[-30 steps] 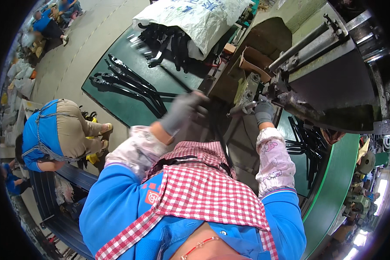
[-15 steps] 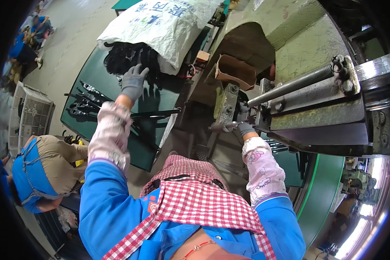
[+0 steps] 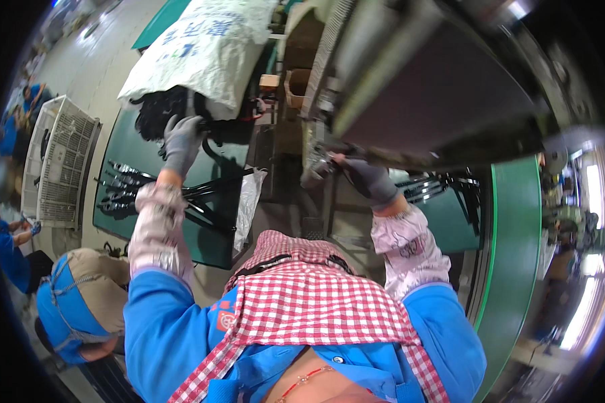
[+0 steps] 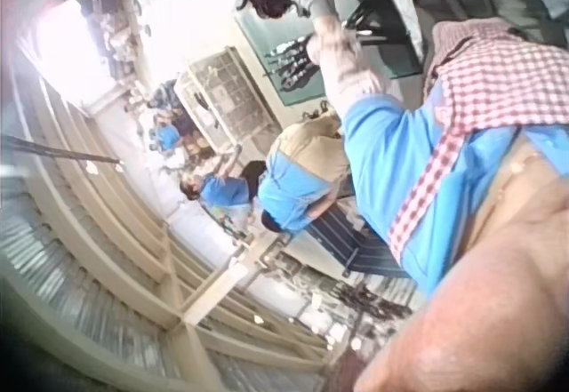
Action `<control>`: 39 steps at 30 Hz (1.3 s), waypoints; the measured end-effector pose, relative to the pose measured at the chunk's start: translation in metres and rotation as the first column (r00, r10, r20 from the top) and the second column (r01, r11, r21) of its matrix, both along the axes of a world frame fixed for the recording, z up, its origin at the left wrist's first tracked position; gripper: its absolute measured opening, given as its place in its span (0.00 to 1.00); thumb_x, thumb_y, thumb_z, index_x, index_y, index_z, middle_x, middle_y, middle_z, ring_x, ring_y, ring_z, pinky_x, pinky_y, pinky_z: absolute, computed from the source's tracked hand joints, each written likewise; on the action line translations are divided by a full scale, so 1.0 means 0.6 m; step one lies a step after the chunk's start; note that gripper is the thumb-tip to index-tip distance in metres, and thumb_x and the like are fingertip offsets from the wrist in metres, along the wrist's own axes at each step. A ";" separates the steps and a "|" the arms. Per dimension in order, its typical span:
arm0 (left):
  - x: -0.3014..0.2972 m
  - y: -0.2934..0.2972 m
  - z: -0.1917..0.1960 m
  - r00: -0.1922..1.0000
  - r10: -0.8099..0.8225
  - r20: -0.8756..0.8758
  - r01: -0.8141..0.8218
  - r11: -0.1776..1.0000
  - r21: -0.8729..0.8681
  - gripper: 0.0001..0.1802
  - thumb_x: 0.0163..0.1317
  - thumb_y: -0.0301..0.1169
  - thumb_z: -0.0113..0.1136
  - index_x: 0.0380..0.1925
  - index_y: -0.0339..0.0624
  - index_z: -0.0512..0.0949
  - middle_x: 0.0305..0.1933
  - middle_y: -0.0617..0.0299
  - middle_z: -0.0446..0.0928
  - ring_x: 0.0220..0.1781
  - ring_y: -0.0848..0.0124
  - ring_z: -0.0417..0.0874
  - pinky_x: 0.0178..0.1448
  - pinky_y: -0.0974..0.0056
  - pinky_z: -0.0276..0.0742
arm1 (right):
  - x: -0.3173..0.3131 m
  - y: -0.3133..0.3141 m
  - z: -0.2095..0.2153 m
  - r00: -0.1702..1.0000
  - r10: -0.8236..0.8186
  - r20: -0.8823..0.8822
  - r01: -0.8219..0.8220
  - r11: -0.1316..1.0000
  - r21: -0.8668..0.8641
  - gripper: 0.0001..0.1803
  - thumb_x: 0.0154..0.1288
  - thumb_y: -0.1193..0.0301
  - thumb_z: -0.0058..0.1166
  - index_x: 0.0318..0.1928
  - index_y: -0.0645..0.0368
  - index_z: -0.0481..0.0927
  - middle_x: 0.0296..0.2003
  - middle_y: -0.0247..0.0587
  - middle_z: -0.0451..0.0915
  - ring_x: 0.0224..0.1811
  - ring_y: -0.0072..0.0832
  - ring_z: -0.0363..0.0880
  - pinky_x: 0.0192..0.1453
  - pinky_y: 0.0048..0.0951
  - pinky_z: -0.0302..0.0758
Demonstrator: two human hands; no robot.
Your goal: The person repeatedly picks black plastic components from a green workbench, inserts them into a press-like machine, and removes the processed parts. The cycle continues with the person handling the parts one at a time and placing them back on the bench.
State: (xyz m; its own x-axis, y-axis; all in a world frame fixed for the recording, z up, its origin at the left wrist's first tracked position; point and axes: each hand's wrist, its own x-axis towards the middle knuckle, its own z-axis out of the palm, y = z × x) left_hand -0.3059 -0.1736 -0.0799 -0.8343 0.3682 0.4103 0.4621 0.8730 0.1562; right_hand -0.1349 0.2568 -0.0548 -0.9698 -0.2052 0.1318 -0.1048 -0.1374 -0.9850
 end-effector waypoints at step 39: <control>0.582 0.473 0.146 0.366 -0.426 0.827 -0.554 0.614 0.562 0.18 0.63 0.19 0.55 0.54 0.36 0.69 0.41 0.65 0.73 0.41 0.77 0.77 0.49 0.70 0.76 | 0.175 0.824 -0.300 -0.244 -0.905 0.349 0.579 0.153 0.801 0.47 0.49 0.44 0.69 0.63 0.65 0.75 0.62 0.57 0.76 0.66 0.50 0.74 0.68 0.43 0.71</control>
State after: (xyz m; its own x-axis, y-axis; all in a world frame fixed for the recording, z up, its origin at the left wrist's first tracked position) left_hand 0.0431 0.1101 0.0074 -0.8162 0.3093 -0.4880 -0.4313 0.2358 0.8709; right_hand -0.0300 0.7511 -0.2348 0.0154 0.8984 -0.4390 0.7119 -0.3181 -0.6261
